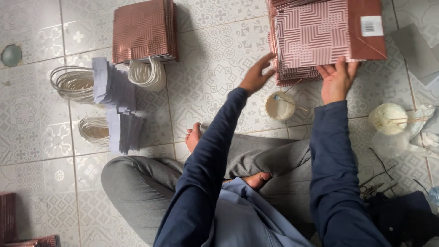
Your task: The person sits on the floor and assembles small patterned gift bags by attaching white rope handles. They apply adhesive to small paper tabs, press them onto the bag, and thread the rope through the tabs to secure the handles.
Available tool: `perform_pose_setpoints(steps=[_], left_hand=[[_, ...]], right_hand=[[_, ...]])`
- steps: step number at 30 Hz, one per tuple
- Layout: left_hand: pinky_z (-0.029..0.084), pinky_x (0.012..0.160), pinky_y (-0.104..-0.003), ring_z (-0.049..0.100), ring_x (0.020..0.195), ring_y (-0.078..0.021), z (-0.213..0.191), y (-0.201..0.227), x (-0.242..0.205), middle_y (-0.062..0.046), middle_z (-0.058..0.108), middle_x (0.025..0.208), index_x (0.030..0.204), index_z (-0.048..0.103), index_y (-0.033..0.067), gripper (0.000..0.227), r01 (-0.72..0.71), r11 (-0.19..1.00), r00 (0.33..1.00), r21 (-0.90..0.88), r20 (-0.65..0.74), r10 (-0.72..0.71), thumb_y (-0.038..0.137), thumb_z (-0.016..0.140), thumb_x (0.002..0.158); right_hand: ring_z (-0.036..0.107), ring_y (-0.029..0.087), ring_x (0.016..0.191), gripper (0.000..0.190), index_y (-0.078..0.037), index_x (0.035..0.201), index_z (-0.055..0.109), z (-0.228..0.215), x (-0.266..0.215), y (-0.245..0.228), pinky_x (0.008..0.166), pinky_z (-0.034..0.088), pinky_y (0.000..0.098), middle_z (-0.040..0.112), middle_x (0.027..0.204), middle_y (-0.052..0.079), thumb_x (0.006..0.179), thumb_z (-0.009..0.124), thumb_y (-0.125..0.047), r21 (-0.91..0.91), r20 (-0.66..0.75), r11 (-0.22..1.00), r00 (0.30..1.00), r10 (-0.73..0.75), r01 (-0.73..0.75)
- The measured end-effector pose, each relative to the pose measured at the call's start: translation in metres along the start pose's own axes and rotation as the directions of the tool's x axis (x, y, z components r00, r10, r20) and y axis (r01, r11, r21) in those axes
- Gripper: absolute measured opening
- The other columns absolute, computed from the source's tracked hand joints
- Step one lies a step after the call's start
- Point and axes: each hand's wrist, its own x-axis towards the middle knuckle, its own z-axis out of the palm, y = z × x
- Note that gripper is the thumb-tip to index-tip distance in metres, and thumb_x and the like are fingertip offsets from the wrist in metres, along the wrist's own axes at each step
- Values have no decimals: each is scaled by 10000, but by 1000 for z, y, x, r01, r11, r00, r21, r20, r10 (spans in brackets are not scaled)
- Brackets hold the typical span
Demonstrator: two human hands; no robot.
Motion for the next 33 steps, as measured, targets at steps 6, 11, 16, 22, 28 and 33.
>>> perform_pose_setpoints(steps=[6, 11, 16, 22, 28, 33], left_hand=[[369, 1147, -649, 406, 1472, -460, -118, 99, -83, -221, 363, 1631, 1605, 363, 156, 666, 100, 712, 970, -695, -91, -225, 544, 514, 1086], [340, 1085, -745, 387, 1410, -545, -162, 35, -184, -244, 322, 1591, 1600, 362, 240, 809, 232, 562, 957, -794, 82, -279, 772, 457, 999], [615, 834, -462, 670, 994, -248, -148, -51, -299, -7, 586, 1146, 1414, 549, 225, 425, 328, 513, 794, -794, -63, -605, 163, 617, 999], [584, 919, -489, 633, 1172, -359, -147, -78, -321, -156, 547, 1430, 1612, 284, 158, 769, 73, 695, 776, -715, -397, -490, -33, 586, 932], [354, 1152, -684, 256, 1406, -670, -147, -51, -316, -487, 51, 1571, 1596, 150, -58, 933, 408, 855, 805, 321, -569, -170, 197, 706, 891], [-25, 1154, -777, 377, 1426, -331, -120, -102, -304, -120, 384, 1589, 1535, 424, 163, 528, 603, 422, 764, 677, -336, -551, 334, 427, 1035]], right_hand=[[790, 268, 1105, 307, -345, 1414, 548, 84, -75, -80, 849, 733, 398, 714, 1346, 30, 1111, 601, -337, -105, 211, 984, 964, 164, -144], [731, 214, 1007, 285, -183, 1301, 573, 95, -94, 13, 794, 656, 417, 708, 1151, 67, 1038, 681, -204, -284, 421, 943, 861, 287, -175], [613, 250, 1053, 546, -29, 1553, 459, 144, -164, 88, 941, 552, 397, 640, 1135, 146, 1021, 576, -72, -608, 590, 789, 713, 379, 84], [595, 430, 1278, 789, -279, 1611, 446, 219, -171, 138, 1065, 498, 537, 606, 1341, 255, 883, 747, -265, -804, 586, 365, 521, 621, 469], [489, 466, 1382, 629, -208, 1514, 585, 277, -197, 190, 1064, 473, 617, 463, 1507, 238, 906, 732, -272, -532, 794, 78, 464, 393, 843], [255, 484, 1526, 595, -324, 1609, 393, 282, -290, 192, 1153, 190, 770, 325, 1642, 167, 1050, 597, -334, -291, 898, 91, 239, 370, 952]])
